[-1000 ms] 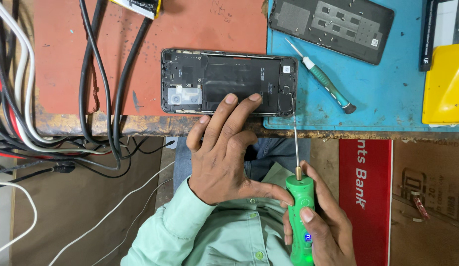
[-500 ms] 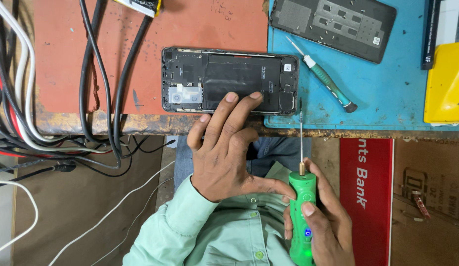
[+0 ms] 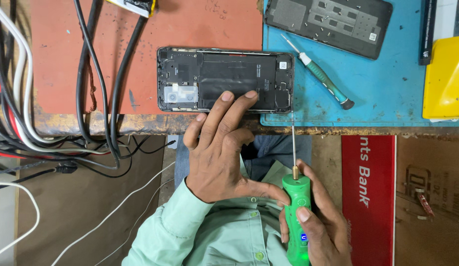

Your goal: The person uses a small screwdriver to remove screws from the internal frame of a disassembled smartphone. They then switch to a green electric screwdriver to continue removing screws from the battery area and other internal components.

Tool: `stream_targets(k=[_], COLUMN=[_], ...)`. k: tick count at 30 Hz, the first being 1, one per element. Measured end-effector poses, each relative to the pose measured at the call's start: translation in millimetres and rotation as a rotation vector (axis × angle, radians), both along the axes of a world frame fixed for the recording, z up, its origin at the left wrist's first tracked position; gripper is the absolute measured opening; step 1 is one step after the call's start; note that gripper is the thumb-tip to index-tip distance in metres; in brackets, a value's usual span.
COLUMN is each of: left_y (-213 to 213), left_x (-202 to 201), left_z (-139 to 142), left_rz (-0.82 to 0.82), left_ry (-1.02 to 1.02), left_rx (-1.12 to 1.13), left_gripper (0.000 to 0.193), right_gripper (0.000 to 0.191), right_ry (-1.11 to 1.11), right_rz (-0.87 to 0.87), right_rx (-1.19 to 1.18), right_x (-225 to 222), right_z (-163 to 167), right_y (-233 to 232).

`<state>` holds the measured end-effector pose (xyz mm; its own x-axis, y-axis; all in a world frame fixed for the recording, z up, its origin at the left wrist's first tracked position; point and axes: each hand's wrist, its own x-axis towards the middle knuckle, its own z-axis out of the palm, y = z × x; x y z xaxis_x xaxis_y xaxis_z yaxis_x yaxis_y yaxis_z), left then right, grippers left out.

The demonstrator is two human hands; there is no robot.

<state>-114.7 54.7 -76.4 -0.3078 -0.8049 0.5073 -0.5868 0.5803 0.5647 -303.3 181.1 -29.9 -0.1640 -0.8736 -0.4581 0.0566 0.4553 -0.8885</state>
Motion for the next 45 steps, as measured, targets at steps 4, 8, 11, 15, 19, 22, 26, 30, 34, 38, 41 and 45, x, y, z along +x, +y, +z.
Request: stream_targets(k=[4,8,11,15,19,22,26,30,34,38,41,45], left_y=[0.6,1.6,0.3,0.9,2.8,2.4,3.6,4.8,2.2,-0.1,-10.4,-44.9], left_x=[3.3,9.0,13.8,17.6,19.0,19.9,22.4,21.8,19.6,19.6,32.8,63.6], left_z=[1.0,1.2,0.9,1.5,2.3,2.9,5.6,4.5,-0.4,12.0,35.7,58.4], left_rz=[-0.027,-0.021,-0.052,-0.068,-0.086,-0.092,-0.115,-0.087,-0.079,-0.096,-0.178,-0.053], left_ry=[-0.023,-0.121,-0.183,-0.152,-0.137,-0.139,-0.144,-0.141,-0.129,-0.112,-0.134,-0.201], left_rx=[0.002,-0.020,-0.039,-0.040,-0.014,-0.012,0.039,0.030,-0.012,0.009,0.076,-0.029], left_gripper=[0.095,0.085,0.076,0.074,0.075,0.074,0.072,0.072,0.075,0.076,0.074,0.087], right_gripper=[0.084,0.076,0.074,0.073,0.070,0.072,0.074,0.076,0.076,0.075,0.071,0.070], right_ry=[-0.073,0.158,0.339,0.416,0.431,0.430,0.396,0.393,0.383,0.376,0.295,0.241], right_rz=[0.035,0.144,0.238,0.284,0.307,0.317,0.341,0.266,0.270,0.299,0.297,0.290], right_rx=[-0.001,-0.091,-0.145,-0.157,-0.235,-0.203,-0.228,-0.170,-0.157,-0.135,-0.214,-0.244], right_x=[-2.9,-2.8,-3.7,-3.1,-3.5,-4.8,-3.0,0.5,-1.9,-4.7,-1.3,-0.6], right_z=[-3.6,-18.5,-27.0,-30.1,-30.4,-30.5,-31.0,-31.1,-30.6,-30.9,-35.7,-39.9], right_y=[2.7,-4.2,-8.9,-7.6,-6.5,-7.0,-7.1,-5.9,-6.5,-2.4,2.5,5.5])
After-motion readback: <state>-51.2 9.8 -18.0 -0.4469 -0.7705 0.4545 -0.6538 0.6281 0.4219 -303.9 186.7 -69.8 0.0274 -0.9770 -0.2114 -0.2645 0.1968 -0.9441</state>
